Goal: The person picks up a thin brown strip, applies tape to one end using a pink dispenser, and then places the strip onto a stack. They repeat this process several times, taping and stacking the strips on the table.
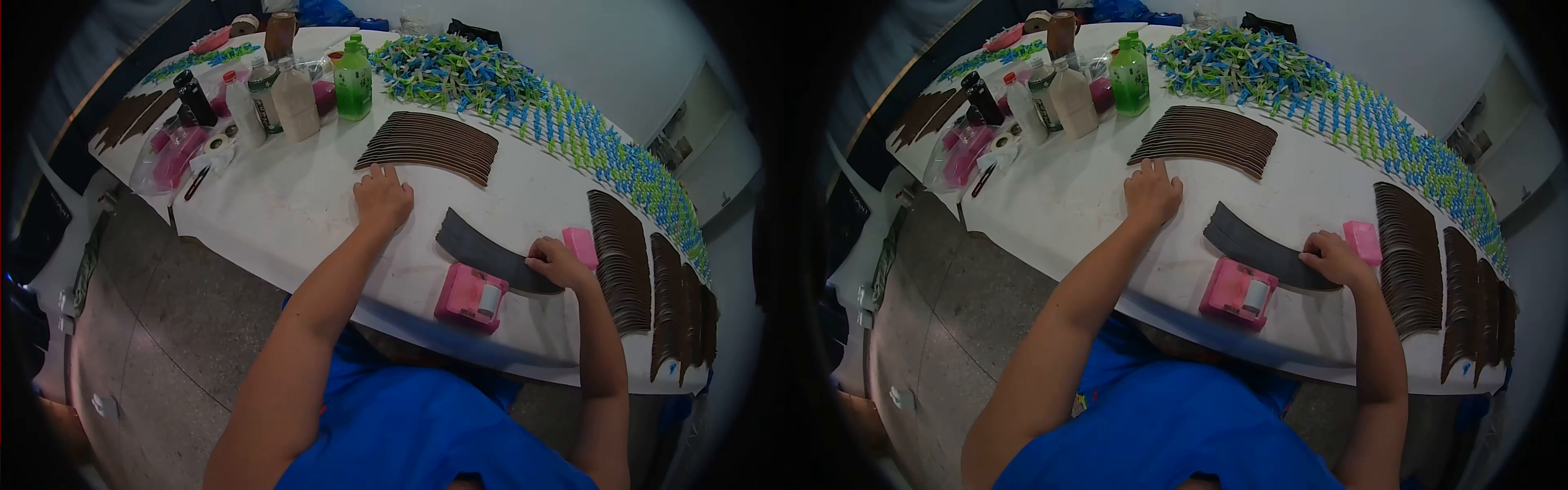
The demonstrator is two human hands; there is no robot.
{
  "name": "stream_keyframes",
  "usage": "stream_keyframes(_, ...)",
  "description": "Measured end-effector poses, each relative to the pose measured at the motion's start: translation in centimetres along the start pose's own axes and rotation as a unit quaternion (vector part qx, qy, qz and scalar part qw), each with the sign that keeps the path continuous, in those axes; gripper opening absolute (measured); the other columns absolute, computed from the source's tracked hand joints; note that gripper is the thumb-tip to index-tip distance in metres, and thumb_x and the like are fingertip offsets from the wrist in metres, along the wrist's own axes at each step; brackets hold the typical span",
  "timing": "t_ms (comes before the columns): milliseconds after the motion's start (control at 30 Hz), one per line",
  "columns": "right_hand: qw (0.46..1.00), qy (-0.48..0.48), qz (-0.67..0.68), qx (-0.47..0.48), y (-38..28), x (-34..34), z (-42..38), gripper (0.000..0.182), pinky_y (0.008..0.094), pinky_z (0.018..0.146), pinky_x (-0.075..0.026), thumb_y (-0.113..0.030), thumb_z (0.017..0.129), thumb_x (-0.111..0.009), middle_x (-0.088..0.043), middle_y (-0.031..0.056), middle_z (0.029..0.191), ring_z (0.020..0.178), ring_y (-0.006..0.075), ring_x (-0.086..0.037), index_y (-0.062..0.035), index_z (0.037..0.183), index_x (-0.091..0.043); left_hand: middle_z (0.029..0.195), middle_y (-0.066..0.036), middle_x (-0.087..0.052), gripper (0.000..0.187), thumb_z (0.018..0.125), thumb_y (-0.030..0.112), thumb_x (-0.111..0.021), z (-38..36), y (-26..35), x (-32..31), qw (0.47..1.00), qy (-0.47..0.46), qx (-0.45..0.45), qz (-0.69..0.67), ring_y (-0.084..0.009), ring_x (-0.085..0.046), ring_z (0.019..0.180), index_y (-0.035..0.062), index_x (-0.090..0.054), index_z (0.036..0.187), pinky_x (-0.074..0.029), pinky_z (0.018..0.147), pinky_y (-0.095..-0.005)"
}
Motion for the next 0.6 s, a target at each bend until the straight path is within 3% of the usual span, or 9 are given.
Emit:
stream_keyframes(133, 0.998, -0.056, 0.034, -0.002, 0.6, -0.3, 1.0, 0.022, 0.0419, 0.084, -0.053, -0.022, 0.098, -0.075, -0.067, 0.0152, 0.099, 0.094, 0.0323, -0.066, -0.0013, 0.101, -0.069, 0.112, -0.016, -0.068, 0.031, 0.093, 0.027, -0.068, 0.0, -0.5, 0.4, 0.997, 0.052, -0.019, -0.058, -0.0353, -0.069, 0.1, 0.0048, -0.066, 0.115, -0.053, 0.087, -0.0519)
stream_keyframes(267, 0.999, -0.006, -0.002, 0.032, -1.1, 0.6, 0.5, 0.02, 0.0423, 0.079, -0.054, -0.019, 0.097, -0.075, -0.067, 0.0151, 0.095, 0.089, 0.0329, -0.067, -0.0012, 0.1, -0.067, 0.105, -0.014, -0.07, 0.022, 0.091, 0.019, -0.07, -1.1, 0.9, 2.3, 0.978, 0.102, -0.106, -0.145, -0.0354, -0.068, 0.098, 0.0056, -0.068, 0.108, -0.053, 0.086, -0.0508)
stream_keyframes(333, 0.994, 0.094, -0.009, 0.054, -4.7, 2.4, -0.6, 0.018, 0.0457, 0.078, -0.054, -0.016, 0.096, -0.075, -0.067, 0.0153, 0.094, 0.088, 0.0371, -0.068, -0.0021, 0.098, -0.065, 0.099, -0.013, -0.07, 0.015, 0.089, 0.015, -0.07, -3.2, 4.7, 5.8, 0.943, 0.12, -0.233, -0.206, -0.0353, -0.067, 0.096, 0.0065, -0.069, 0.101, -0.052, 0.085, -0.0503)
stream_keyframes(367, 0.994, 0.096, -0.007, 0.05, -6.4, 2.5, -1.0, 0.018, 0.0457, 0.078, -0.054, -0.016, 0.096, -0.075, -0.067, 0.0153, 0.094, 0.088, 0.0371, -0.068, -0.0021, 0.098, -0.065, 0.099, -0.013, -0.07, 0.015, 0.089, 0.015, -0.07, -4.0, 6.4, 7.5, 0.942, 0.117, -0.237, -0.208, -0.0353, -0.067, 0.096, 0.0065, -0.069, 0.101, -0.052, 0.085, -0.0503)
stream_keyframes(433, 0.978, 0.16, -0.027, 0.129, -11.2, 3.6, -2.0, 0.012, 0.0437, 0.076, -0.054, -0.011, 0.098, -0.072, -0.065, 0.0143, 0.096, 0.086, 0.0342, -0.068, -0.0023, 0.098, -0.064, 0.099, -0.015, -0.073, 0.019, 0.089, 0.009, -0.072, -7.3, 11.7, 12.6, 0.851, 0.135, -0.403, -0.309, -0.0363, -0.068, 0.099, 0.0048, -0.072, 0.107, -0.052, 0.089, -0.0504)
stream_keyframes(467, 0.979, 0.161, -0.026, 0.124, -12.4, 3.4, -2.3, 0.012, 0.0437, 0.076, -0.054, -0.011, 0.098, -0.072, -0.065, 0.0143, 0.096, 0.086, 0.0342, -0.068, -0.0023, 0.098, -0.064, 0.099, -0.015, -0.073, 0.019, 0.089, 0.009, -0.072, -8.2, 12.8, 13.4, 0.849, 0.131, -0.405, -0.311, -0.0363, -0.068, 0.099, 0.0048, -0.072, 0.107, -0.052, 0.089, -0.0504)
stream_keyframes(533, 0.954, 0.234, -0.026, 0.188, -15.3, 4.1, -3.7, 0.01, 0.0476, 0.076, -0.056, -0.009, 0.097, -0.072, -0.066, 0.0149, 0.1, 0.087, 0.0405, -0.068, -0.0026, 0.098, -0.065, 0.091, -0.013, -0.073, 0.013, 0.089, 0.009, -0.071, -10.1, 15.7, 12.9, 0.842, 0.012, -0.472, -0.263, -0.0346, -0.069, 0.095, 0.0051, -0.071, 0.102, -0.054, 0.085, -0.0486)
stream_keyframes(600, 0.952, 0.243, -0.01, 0.187, -16.4, 4.4, -5.0, 0.009, 0.0459, 0.075, -0.056, -0.008, 0.097, -0.072, -0.066, 0.0143, 0.1, 0.086, 0.0387, -0.069, -0.0024, 0.099, -0.065, 0.09, -0.012, -0.073, 0.011, 0.09, 0.009, -0.071, -10.5, 15.8, 13.1, 0.846, -0.009, -0.473, -0.245, -0.0343, -0.07, 0.091, 0.0056, -0.07, 0.1, -0.055, 0.081, -0.0476)
Point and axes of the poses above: each hand's wrist, its own z-axis towards the middle knuckle, its own x-axis out of the back of the hand, y = z × x, the point moved 8 cm from there along z, towards the middle knuckle
